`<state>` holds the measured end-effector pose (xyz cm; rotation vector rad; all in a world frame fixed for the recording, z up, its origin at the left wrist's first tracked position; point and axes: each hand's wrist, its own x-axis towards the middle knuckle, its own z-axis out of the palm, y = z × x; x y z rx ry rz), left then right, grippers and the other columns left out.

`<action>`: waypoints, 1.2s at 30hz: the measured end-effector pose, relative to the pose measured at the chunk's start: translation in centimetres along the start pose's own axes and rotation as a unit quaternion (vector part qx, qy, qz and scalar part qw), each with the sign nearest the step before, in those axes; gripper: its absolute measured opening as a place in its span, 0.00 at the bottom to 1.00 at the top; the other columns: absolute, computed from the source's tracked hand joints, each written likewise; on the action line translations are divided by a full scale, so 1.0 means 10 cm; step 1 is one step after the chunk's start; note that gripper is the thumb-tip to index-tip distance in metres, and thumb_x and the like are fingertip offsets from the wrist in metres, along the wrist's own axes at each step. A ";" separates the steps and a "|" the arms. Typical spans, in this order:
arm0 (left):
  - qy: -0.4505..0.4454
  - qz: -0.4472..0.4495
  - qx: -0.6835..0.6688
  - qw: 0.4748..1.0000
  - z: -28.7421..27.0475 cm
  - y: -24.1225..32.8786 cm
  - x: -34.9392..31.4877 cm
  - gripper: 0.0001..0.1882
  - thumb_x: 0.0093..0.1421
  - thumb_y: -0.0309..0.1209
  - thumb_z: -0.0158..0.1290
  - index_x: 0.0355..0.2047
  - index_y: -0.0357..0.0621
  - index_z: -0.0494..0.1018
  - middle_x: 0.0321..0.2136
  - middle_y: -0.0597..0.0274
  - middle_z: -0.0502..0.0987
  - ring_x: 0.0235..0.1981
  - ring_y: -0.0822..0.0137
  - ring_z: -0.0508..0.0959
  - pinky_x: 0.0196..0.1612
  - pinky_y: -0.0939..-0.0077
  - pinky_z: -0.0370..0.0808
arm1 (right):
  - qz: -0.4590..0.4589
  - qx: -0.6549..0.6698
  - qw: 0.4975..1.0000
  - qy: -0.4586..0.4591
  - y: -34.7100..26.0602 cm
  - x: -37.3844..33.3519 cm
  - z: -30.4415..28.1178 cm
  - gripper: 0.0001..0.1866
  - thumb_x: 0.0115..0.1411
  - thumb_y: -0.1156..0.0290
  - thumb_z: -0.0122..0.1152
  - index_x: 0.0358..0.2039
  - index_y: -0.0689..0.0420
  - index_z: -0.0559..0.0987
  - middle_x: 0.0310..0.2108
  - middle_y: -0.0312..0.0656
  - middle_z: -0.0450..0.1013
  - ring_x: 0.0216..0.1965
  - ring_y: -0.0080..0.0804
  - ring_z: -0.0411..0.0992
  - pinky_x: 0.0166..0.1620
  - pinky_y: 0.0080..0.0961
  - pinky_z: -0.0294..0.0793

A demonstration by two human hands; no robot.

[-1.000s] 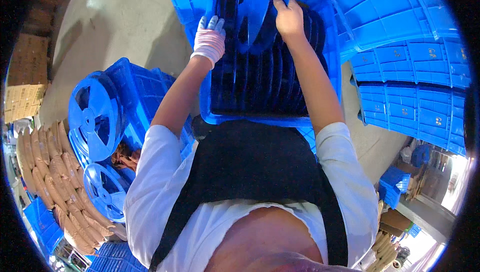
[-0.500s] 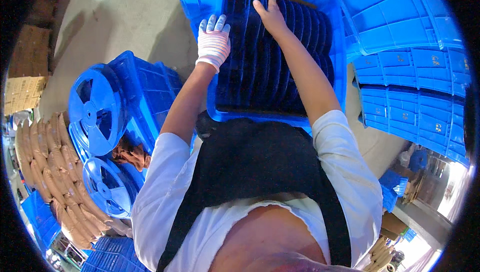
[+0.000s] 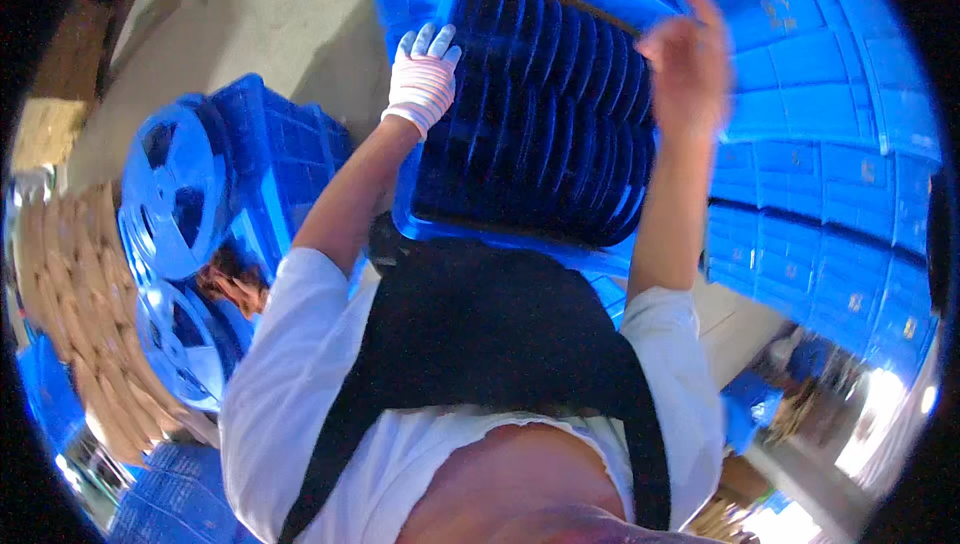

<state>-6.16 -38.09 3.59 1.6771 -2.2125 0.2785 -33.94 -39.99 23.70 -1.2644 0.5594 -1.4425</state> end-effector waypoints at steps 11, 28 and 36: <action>-0.258 0.101 0.163 0.947 -0.04 0.42 0.51 0.31 0.63 0.38 0.45 0.67 0.52 0.54 0.70 0.61 0.50 0.71 0.58 0.48 0.70 0.53 0.42 | -0.160 -0.018 0.624 -0.765 -1.76 -0.66 1.09 0.13 0.62 0.67 0.54 0.45 0.55 0.79 0.30 0.38 0.76 0.25 0.22 0.73 0.24 0.18 0.70; -0.382 0.058 0.042 0.921 0.09 0.58 0.66 0.27 0.64 0.42 0.41 0.60 0.43 0.65 0.67 0.52 0.56 0.68 0.53 0.54 0.69 0.55 0.47 | -0.105 -0.052 0.720 -0.684 -1.59 -0.72 0.73 0.09 0.64 0.66 0.54 0.37 0.58 0.77 0.23 0.37 0.72 0.21 0.23 0.69 0.25 0.18 0.66; -0.052 -0.047 0.029 0.997 -0.13 -0.32 0.61 0.28 0.60 0.41 0.47 0.61 0.50 0.64 0.63 0.49 0.62 0.64 0.49 0.60 0.66 0.51 0.55 | 0.051 -0.010 0.958 -0.283 -0.59 -0.07 0.09 0.10 0.65 0.66 0.53 0.33 0.59 0.76 0.20 0.37 0.70 0.20 0.23 0.67 0.25 0.18 0.64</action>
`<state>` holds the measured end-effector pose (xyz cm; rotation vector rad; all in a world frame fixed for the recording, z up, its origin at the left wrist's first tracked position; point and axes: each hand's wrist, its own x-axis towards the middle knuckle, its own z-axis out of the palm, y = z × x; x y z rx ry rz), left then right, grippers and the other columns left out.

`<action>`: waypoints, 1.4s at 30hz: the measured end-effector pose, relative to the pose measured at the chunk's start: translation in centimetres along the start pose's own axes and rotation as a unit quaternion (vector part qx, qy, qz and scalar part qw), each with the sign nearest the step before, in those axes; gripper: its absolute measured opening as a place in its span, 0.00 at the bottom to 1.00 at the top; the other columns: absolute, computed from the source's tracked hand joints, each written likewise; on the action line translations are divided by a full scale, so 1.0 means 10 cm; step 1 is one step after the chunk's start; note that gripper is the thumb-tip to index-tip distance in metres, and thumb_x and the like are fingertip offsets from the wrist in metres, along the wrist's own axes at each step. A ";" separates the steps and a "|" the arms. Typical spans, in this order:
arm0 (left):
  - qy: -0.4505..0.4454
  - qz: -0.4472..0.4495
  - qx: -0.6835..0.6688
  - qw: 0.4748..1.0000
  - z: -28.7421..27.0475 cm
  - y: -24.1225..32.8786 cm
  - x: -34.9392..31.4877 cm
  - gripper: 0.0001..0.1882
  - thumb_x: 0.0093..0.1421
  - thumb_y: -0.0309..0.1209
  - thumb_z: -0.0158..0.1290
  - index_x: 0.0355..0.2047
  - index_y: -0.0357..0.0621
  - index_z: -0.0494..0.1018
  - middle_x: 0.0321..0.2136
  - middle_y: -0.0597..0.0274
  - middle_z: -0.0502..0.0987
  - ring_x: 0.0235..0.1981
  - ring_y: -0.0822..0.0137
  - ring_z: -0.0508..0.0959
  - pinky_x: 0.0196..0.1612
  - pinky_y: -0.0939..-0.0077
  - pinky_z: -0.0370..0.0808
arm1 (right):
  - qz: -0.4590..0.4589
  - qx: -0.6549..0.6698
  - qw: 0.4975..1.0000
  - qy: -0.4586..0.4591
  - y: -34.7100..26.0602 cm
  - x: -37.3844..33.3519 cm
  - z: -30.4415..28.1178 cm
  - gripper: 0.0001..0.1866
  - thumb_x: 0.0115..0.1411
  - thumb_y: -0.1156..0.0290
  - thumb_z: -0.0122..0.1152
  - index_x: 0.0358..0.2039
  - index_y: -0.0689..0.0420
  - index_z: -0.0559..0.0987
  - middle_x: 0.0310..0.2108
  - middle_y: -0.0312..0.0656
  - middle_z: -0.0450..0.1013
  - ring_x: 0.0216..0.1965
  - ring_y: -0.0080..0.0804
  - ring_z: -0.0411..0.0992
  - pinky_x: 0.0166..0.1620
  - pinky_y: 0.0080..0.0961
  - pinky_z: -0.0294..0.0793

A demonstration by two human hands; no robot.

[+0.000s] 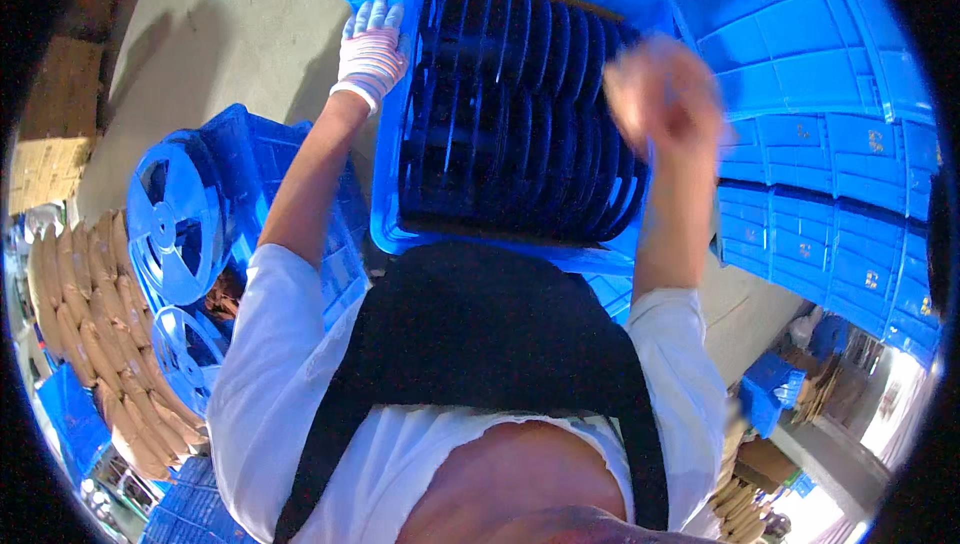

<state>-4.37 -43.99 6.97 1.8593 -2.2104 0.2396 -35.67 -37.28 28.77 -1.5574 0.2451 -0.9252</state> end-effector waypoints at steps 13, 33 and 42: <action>-0.006 -0.076 -0.097 0.992 0.46 0.14 -0.16 0.33 0.61 0.40 0.46 0.66 0.50 0.54 0.65 0.56 0.60 0.66 0.51 0.59 0.65 0.48 0.56 | 0.461 -0.471 0.736 0.156 2.41 -0.31 -0.73 0.17 0.62 0.52 0.57 0.39 0.53 0.79 0.25 0.39 0.78 0.24 0.30 0.78 0.38 0.34 0.77; 0.003 -0.030 -0.081 0.996 0.68 -0.06 -0.11 0.34 0.62 0.44 0.45 0.67 0.50 0.53 0.61 0.50 0.65 0.64 0.51 0.62 0.65 0.59 0.57 | 0.351 -0.644 0.666 0.136 2.48 -1.29 0.36 0.23 0.60 0.48 0.53 0.42 0.54 0.81 0.69 0.44 0.52 0.69 0.46 0.49 0.64 0.55 0.54; 0.121 0.037 0.018 0.992 0.21 0.24 -0.18 0.29 0.56 0.39 0.50 0.60 0.51 0.63 0.58 0.56 0.67 0.60 0.53 0.65 0.63 0.52 0.59 | 0.353 -0.661 0.642 0.161 2.04 -1.58 0.75 0.29 0.51 0.57 0.69 0.49 0.57 0.71 0.63 0.45 0.57 0.64 0.45 0.57 0.58 0.51 0.64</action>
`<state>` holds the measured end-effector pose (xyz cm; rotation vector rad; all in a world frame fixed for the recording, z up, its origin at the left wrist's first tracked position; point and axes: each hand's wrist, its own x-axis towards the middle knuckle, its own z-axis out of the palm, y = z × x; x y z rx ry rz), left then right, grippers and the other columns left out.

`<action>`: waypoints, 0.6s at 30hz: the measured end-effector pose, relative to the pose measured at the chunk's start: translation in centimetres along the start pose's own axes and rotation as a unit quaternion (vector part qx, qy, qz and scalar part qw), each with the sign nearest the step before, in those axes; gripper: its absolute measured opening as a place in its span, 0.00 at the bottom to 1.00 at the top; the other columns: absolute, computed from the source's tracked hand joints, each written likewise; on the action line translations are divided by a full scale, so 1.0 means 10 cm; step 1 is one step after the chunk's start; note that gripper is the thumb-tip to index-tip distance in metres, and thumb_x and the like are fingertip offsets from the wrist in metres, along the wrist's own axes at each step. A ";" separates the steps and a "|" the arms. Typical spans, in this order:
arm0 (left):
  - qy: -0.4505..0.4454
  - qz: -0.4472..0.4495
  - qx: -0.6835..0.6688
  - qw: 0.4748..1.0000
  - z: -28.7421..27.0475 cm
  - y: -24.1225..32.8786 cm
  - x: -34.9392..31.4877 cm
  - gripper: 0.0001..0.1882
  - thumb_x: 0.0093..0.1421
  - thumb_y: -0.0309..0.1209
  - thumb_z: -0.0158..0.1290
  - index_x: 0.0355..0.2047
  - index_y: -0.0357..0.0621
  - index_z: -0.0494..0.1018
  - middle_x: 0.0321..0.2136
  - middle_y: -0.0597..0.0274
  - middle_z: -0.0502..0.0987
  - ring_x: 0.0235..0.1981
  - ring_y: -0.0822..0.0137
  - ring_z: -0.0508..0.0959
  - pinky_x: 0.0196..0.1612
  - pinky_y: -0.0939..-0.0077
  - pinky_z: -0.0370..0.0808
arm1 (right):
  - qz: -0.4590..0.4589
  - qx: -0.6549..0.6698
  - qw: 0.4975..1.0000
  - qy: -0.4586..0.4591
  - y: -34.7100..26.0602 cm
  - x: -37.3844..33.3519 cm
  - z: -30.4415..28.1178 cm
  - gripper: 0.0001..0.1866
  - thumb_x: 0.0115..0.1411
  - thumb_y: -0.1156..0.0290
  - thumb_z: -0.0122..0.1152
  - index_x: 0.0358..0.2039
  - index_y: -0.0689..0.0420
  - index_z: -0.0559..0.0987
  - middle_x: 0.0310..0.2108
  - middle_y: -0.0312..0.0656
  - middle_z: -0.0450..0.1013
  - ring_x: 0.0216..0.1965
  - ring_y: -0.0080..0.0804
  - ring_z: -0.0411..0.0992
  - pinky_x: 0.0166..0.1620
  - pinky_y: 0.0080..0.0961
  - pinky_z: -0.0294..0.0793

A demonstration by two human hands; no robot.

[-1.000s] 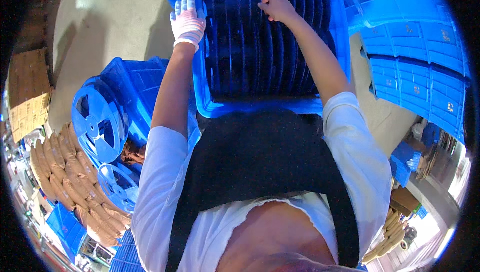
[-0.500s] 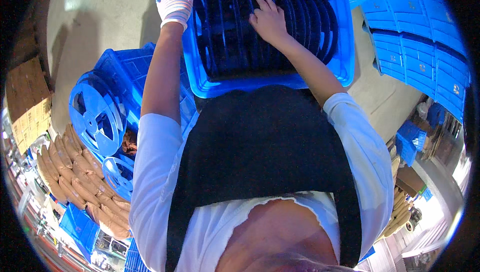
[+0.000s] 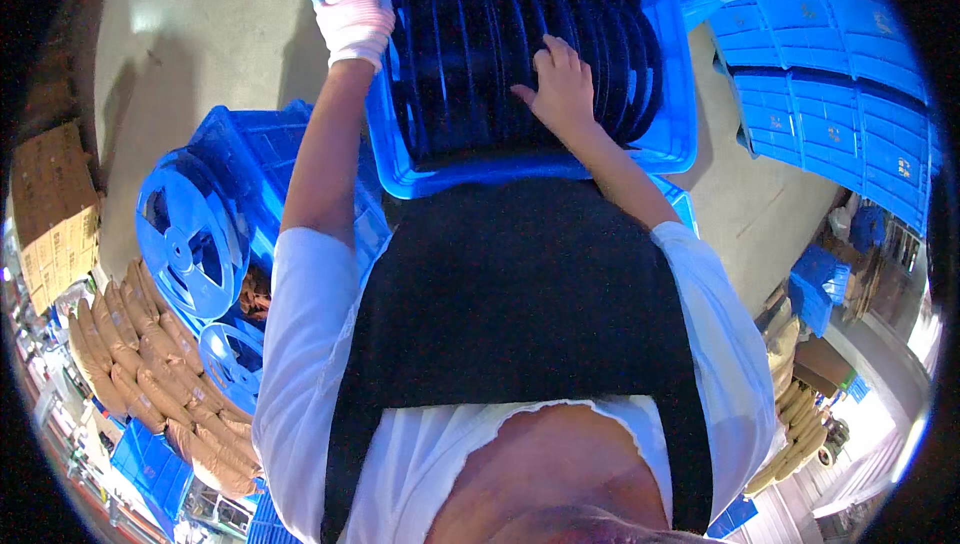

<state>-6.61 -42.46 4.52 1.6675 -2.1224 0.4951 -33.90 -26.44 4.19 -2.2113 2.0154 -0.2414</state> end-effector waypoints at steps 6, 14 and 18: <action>-0.221 0.239 -0.103 0.940 -0.62 0.82 -0.60 0.23 0.55 0.39 0.53 0.52 0.48 0.70 0.53 0.55 0.71 0.57 0.54 0.68 0.60 0.55 0.61 | 0.002 -0.049 0.998 0.034 -0.01 0.10 0.14 0.15 0.50 0.64 0.65 0.35 0.58 0.79 0.61 0.40 0.63 0.62 0.39 0.60 0.56 0.46 0.65; -0.318 0.190 -0.116 0.922 -0.58 0.99 -1.06 0.35 0.57 0.41 0.54 0.64 0.48 0.60 0.69 0.50 0.50 0.68 0.52 0.53 0.68 0.51 0.48 | 0.004 -0.075 0.994 0.084 0.03 0.17 0.07 0.11 0.53 0.64 0.59 0.30 0.59 0.82 0.49 0.37 0.75 0.50 0.37 0.72 0.50 0.41 0.71; -0.322 0.187 -0.099 0.923 -0.58 1.00 -1.10 0.37 0.56 0.40 0.54 0.65 0.48 0.58 0.69 0.51 0.50 0.69 0.51 0.53 0.68 0.50 0.48 | 0.054 0.032 0.993 0.097 -0.20 0.35 -0.68 0.11 0.53 0.64 0.58 0.32 0.57 0.82 0.44 0.42 0.75 0.39 0.45 0.75 0.42 0.38 0.77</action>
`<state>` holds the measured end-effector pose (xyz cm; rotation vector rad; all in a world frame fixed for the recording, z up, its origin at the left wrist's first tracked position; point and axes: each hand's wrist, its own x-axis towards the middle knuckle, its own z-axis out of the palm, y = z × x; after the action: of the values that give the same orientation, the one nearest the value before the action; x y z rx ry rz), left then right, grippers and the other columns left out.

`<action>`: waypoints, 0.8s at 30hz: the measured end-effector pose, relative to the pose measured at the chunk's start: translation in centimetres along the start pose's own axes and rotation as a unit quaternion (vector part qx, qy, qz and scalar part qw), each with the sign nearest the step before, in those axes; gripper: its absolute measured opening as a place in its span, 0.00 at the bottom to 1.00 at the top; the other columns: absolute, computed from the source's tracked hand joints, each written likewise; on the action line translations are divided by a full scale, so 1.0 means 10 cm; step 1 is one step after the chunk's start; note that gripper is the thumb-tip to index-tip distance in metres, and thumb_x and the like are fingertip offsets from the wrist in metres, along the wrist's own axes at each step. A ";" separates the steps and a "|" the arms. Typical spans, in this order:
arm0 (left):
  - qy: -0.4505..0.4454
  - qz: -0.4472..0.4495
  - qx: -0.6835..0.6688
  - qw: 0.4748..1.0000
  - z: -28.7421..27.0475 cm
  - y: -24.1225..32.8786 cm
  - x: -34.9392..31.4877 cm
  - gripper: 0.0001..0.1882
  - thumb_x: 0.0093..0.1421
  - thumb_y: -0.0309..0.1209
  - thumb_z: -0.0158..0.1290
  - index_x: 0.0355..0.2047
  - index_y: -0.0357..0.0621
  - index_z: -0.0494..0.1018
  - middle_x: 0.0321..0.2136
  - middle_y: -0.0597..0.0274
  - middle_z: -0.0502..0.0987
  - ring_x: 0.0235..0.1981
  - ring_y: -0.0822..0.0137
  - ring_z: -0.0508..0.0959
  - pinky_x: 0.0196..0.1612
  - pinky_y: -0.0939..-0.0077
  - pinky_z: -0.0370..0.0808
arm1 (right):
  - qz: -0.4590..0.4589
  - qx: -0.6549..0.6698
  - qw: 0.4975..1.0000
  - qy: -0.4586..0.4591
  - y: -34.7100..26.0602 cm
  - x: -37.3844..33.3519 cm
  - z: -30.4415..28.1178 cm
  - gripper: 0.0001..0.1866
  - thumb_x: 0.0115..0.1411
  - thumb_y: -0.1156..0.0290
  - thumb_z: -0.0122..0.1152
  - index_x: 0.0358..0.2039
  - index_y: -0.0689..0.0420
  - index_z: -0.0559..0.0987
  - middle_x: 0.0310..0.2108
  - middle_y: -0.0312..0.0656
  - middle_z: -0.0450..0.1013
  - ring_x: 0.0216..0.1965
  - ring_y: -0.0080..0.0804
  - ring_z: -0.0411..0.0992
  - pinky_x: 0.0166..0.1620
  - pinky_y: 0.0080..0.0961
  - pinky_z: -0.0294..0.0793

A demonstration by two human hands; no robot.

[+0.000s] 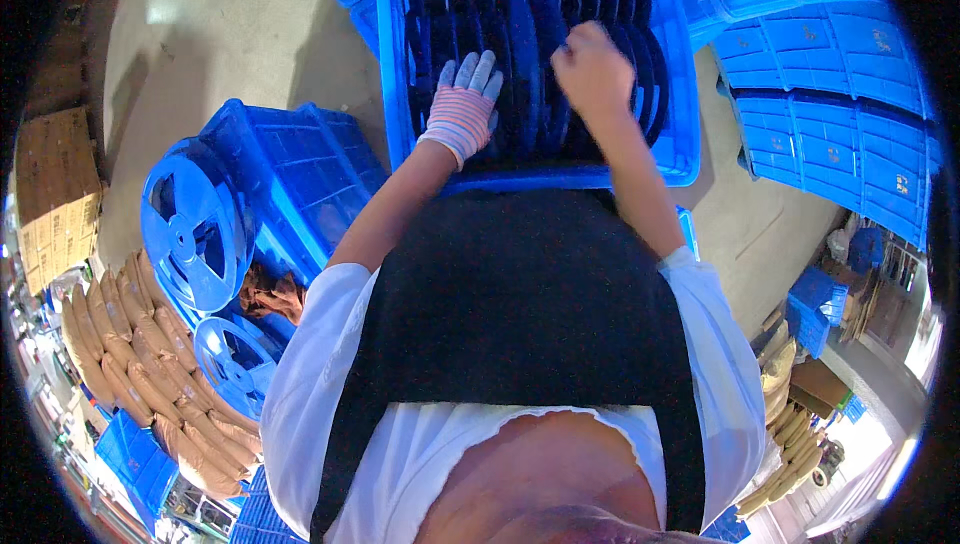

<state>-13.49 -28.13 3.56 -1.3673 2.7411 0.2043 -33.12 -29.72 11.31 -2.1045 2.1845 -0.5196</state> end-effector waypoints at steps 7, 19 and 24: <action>0.018 0.013 -0.027 0.999 -0.11 0.04 0.02 0.42 0.54 0.36 0.56 0.68 0.67 0.50 0.68 0.47 0.51 0.68 0.47 0.52 0.67 0.45 0.48 | 0.000 0.222 0.957 0.189 0.19 0.25 -2.12 0.17 0.62 0.69 0.56 0.49 0.62 0.78 0.50 0.47 0.75 0.49 0.32 0.74 0.54 0.26 0.70; -0.011 0.008 -0.057 0.998 -0.12 0.03 0.04 0.32 0.56 0.35 0.54 0.62 0.69 0.63 0.68 0.47 0.50 0.69 0.46 0.49 0.68 0.46 0.45 | -0.333 0.162 0.914 0.166 0.59 0.45 -2.40 0.08 0.59 0.76 0.60 0.39 0.61 0.80 0.42 0.41 0.78 0.44 0.36 0.74 0.59 0.36 0.66; -0.045 -0.040 -0.024 0.998 -0.10 -0.03 -0.01 0.27 0.56 0.34 0.53 0.58 0.67 0.70 0.69 0.47 0.49 0.69 0.46 0.48 0.68 0.48 0.46 | -0.581 -0.125 0.800 0.081 0.09 0.29 -2.42 0.12 0.45 0.72 0.62 0.33 0.58 0.78 0.39 0.40 0.76 0.44 0.39 0.75 0.58 0.43 0.71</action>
<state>-13.24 -28.39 4.50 -1.4401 2.6188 0.3191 -40.83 -27.83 34.39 -3.4759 0.7133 -0.4412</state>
